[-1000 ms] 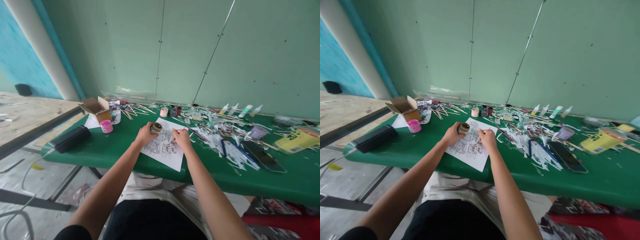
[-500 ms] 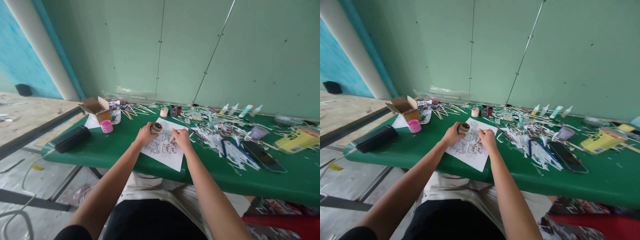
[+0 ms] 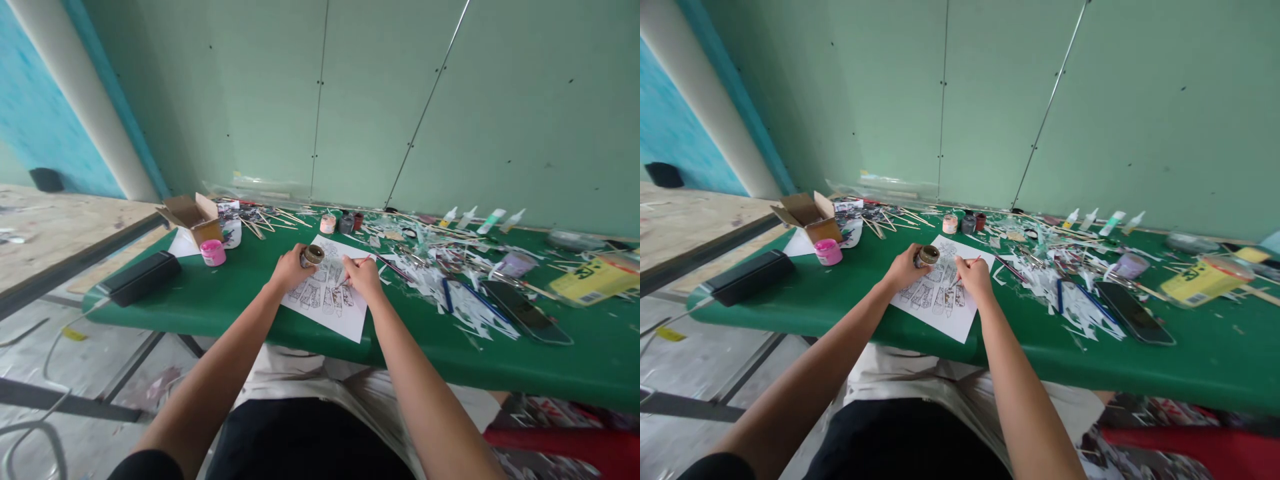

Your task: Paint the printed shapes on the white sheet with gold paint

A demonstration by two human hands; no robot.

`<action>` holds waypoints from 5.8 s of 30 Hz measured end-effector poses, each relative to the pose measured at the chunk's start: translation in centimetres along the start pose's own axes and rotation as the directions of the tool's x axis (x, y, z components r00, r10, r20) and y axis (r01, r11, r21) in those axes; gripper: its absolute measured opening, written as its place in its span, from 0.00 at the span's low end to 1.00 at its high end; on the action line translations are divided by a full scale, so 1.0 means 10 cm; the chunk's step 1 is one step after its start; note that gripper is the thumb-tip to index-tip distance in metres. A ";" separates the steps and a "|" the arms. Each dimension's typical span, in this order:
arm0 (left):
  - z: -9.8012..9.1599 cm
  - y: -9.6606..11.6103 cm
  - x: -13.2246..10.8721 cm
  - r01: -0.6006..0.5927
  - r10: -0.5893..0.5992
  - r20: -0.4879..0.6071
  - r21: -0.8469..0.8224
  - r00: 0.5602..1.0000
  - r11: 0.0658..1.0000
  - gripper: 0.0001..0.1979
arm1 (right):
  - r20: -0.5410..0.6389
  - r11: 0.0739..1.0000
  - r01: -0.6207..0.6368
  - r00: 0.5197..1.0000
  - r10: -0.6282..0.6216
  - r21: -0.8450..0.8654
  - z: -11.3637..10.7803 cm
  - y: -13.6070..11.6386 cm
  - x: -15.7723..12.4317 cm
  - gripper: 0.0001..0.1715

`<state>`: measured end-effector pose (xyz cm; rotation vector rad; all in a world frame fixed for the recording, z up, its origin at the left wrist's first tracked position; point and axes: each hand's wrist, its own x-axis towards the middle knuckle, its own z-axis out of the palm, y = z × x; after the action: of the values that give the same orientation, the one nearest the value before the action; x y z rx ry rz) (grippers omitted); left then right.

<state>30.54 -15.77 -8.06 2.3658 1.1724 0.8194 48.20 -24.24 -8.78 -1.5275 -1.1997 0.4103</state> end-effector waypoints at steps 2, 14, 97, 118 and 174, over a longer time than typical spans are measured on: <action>0.00 0.00 0.00 0.000 0.000 -0.007 0.002 1.000 1.000 0.23 | -0.002 1.000 -0.007 1.000 0.007 -0.023 0.00 -0.01 0.00 0.29; 0.01 0.00 0.00 0.003 -0.003 -0.009 0.001 1.000 1.000 0.23 | -0.021 0.999 0.005 1.000 -0.006 -0.048 0.00 -0.01 0.00 0.29; -0.01 0.01 -0.01 -0.254 0.253 -0.023 -0.089 0.967 0.963 0.26 | -0.014 0.714 -0.090 0.990 0.139 0.694 -0.03 -0.04 0.05 0.27; -0.05 0.05 -0.04 -0.030 0.032 0.072 -0.024 0.997 0.999 0.27 | -0.127 0.780 -0.071 0.974 0.190 0.622 -0.09 -0.09 -0.17 0.28; -0.02 0.01 -0.03 -0.055 0.061 0.079 -0.077 0.995 0.996 0.27 | -0.021 0.974 -0.184 0.982 0.189 0.129 -0.13 0.01 -0.49 0.25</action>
<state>30.33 -16.00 -7.95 2.3586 1.0277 0.7645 47.19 -29.03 -10.07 -1.5359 -0.9891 0.5731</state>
